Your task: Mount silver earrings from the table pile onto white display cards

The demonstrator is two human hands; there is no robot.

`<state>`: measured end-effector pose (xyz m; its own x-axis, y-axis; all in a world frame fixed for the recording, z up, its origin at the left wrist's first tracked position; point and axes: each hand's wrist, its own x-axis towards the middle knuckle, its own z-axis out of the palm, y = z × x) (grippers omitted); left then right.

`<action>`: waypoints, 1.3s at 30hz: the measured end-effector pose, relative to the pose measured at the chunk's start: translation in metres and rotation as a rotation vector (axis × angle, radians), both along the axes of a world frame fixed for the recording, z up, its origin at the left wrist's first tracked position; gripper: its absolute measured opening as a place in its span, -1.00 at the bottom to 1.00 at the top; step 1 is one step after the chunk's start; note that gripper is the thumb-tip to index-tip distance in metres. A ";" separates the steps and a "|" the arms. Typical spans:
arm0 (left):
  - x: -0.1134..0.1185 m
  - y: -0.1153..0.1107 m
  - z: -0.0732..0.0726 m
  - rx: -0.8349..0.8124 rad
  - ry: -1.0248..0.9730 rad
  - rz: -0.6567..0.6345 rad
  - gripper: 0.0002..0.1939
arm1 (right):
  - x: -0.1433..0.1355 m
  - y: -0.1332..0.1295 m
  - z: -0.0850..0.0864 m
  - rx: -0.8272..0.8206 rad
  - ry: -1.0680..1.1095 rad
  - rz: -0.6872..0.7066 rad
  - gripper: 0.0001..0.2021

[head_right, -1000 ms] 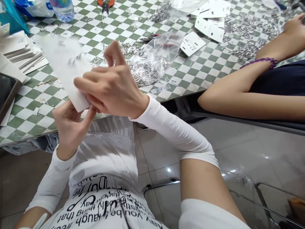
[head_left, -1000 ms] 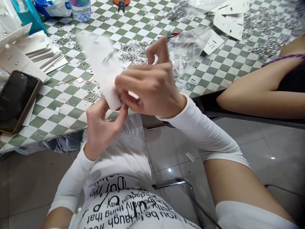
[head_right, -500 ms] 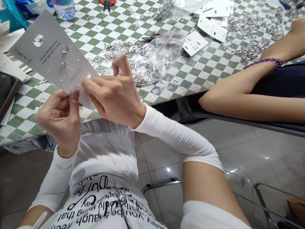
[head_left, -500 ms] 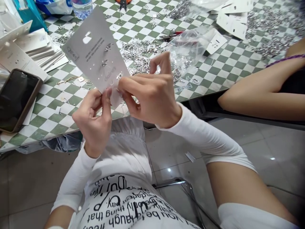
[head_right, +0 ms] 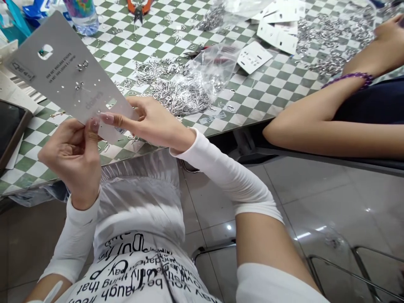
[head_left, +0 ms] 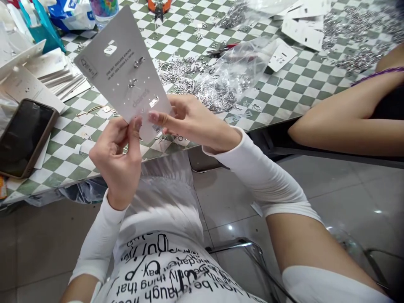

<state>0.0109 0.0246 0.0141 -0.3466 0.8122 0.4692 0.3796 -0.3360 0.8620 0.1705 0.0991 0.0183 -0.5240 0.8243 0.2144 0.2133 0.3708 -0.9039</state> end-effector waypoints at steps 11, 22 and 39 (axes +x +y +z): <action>0.009 0.008 -0.013 0.028 -0.401 -0.039 -0.84 | -0.023 -0.017 -0.012 0.452 0.183 -0.499 -0.64; -0.005 0.002 -0.014 -0.159 -0.642 -0.192 -0.92 | -0.025 -0.039 -0.021 0.886 0.029 -0.172 -0.84; 0.001 -0.003 -0.011 -0.190 -0.494 -0.247 -0.88 | -0.015 -0.026 -0.014 0.729 -0.118 -0.365 -0.83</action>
<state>0.0123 0.0211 0.0029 -0.2773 0.9508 0.1381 -0.1529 -0.1856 0.9707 0.1556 0.0734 0.0047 -0.3027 0.6225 0.7217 0.5125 0.7447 -0.4274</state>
